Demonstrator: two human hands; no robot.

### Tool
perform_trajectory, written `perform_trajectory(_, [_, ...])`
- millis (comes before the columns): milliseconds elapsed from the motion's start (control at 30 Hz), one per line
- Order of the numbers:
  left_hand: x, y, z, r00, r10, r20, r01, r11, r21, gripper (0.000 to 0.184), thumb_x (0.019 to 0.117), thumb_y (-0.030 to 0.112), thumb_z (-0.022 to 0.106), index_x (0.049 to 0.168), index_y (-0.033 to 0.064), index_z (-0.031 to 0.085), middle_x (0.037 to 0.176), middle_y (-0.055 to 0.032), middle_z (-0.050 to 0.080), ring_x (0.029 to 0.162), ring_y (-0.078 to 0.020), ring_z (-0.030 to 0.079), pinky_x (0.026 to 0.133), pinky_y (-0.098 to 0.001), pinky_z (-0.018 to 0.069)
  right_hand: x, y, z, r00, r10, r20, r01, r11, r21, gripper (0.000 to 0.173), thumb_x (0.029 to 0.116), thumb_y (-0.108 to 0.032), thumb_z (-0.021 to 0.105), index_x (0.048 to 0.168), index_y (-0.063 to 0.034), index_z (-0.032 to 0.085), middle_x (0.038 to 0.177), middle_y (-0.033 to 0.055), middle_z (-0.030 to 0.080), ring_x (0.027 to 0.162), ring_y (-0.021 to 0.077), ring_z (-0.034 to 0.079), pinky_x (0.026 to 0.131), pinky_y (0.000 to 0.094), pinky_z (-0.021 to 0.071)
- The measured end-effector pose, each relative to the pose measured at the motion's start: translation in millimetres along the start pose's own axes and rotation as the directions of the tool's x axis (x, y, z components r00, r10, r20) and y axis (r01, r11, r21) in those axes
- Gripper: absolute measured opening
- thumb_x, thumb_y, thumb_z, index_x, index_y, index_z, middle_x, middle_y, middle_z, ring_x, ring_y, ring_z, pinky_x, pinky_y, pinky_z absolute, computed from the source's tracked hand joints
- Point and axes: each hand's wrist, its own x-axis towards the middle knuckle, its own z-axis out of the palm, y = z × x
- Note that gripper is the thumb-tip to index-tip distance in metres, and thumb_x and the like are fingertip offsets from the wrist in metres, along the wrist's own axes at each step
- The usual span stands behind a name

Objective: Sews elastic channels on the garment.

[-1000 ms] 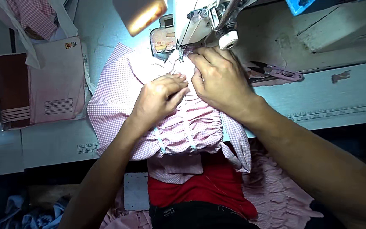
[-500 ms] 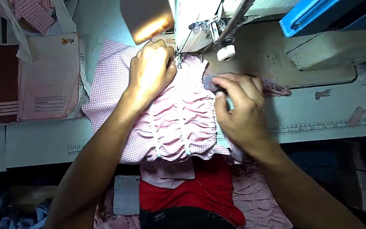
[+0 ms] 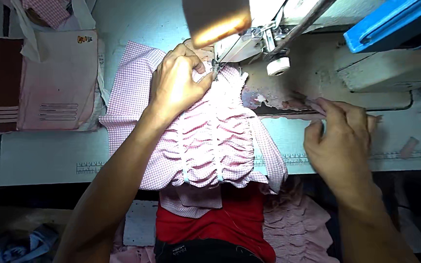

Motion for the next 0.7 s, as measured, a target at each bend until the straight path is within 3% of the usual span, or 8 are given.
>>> perform_trajectory(100, [3,-2,8,1.000,0.019,-0.021,-0.019,1.000,-0.020,0.031,0.0947,0.045,0.064,0.098,0.0180,0.079,0.110,-0.0026,0.070,0.109,-0.0211,0.062,0.094,-0.0411,0.0462,1,11,1,0.999,-0.033,-0.030,0.031,0.997,-0.072,0.042,0.1102,-0.023,0.041,0.143,-0.0027,0.058,0.126,0.0322,0.060,0.117,0.0541,0.056,0.096,0.0674,0.0453])
perform_trajectory(200, [6,-3,11,0.995,0.050,-0.084,-0.057,0.995,-0.085,0.026,0.0936,0.035,0.064,0.088,0.0143,0.078,0.107,-0.0040,0.069,0.107,-0.0205,0.062,0.091,-0.0398,0.0471,8,-6,-4,0.998,-0.018,-0.060,0.021,0.999,0.046,0.037,0.1070,-0.013,0.038,0.130,0.0066,0.059,0.115,0.0330,0.061,0.103,0.0503,0.062,0.085,0.0645,0.0490])
perform_trajectory(267, [5,-4,10,0.992,0.063,-0.111,-0.077,0.989,-0.124,0.023,0.0924,0.032,0.065,0.086,0.0134,0.077,0.108,-0.0037,0.067,0.107,-0.0179,0.062,0.091,-0.0378,0.0480,12,-32,-10,1.000,0.003,0.014,-0.007,0.965,0.262,0.033,0.1068,-0.013,0.037,0.125,0.0040,0.058,0.107,0.0233,0.066,0.092,0.0321,0.067,0.078,0.0513,0.0540])
perform_trajectory(333, [3,-6,9,0.988,0.079,-0.134,-0.100,0.982,-0.158,0.021,0.0914,0.029,0.067,0.084,0.0116,0.075,0.107,-0.0042,0.066,0.104,-0.0148,0.061,0.089,-0.0327,0.0486,18,-61,-12,0.986,-0.029,0.165,-0.058,0.866,0.497,0.034,0.1091,-0.021,0.036,0.123,-0.0028,0.060,0.100,0.0090,0.067,0.081,0.0111,0.063,0.071,0.0337,0.0537])
perform_trajectory(400, [0,-8,5,0.984,0.097,-0.151,-0.127,0.972,-0.199,0.019,0.0902,0.027,0.068,0.083,0.0111,0.074,0.107,-0.0043,0.065,0.102,-0.0119,0.060,0.086,-0.0281,0.0480,26,-86,-11,0.950,-0.105,0.294,-0.112,0.764,0.635,0.031,0.1107,-0.029,0.039,0.119,-0.0098,0.061,0.094,0.0007,0.067,0.076,0.0036,0.063,0.066,0.0260,0.0530])
perform_trajectory(467, [-3,-9,2,0.988,0.093,-0.121,-0.120,0.964,-0.239,0.017,0.0897,0.027,0.069,0.084,0.0119,0.076,0.108,-0.0035,0.065,0.102,-0.0102,0.060,0.086,-0.0264,0.0477,33,-106,-10,0.928,-0.167,0.334,-0.091,0.767,0.635,0.028,0.1091,-0.040,0.047,0.114,-0.0157,0.060,0.081,0.0002,0.061,0.065,0.0084,0.059,0.055,0.0290,0.0483])
perform_trajectory(600, [-2,-12,-4,0.998,0.045,-0.050,-0.058,0.951,-0.304,0.018,0.0886,0.029,0.072,0.084,0.0116,0.077,0.110,-0.0036,0.066,0.107,-0.0112,0.059,0.092,-0.0293,0.0456,32,-121,-4,0.964,-0.238,0.119,0.181,0.914,0.363,0.040,0.1071,-0.041,0.053,0.118,-0.0033,0.062,0.089,0.0153,0.064,0.072,0.0285,0.064,0.063,0.0476,0.0526])
perform_trajectory(700, [1,-16,-7,0.999,0.045,-0.007,-0.044,0.937,-0.347,0.018,0.0896,0.028,0.071,0.084,0.0120,0.076,0.109,-0.0029,0.065,0.107,-0.0093,0.058,0.091,-0.0276,0.0453,32,-121,1,0.974,-0.221,0.057,0.201,0.947,0.252,0.044,0.1075,-0.041,0.052,0.119,-0.0003,0.061,0.090,0.0191,0.065,0.073,0.0338,0.066,0.063,0.0502,0.0543])
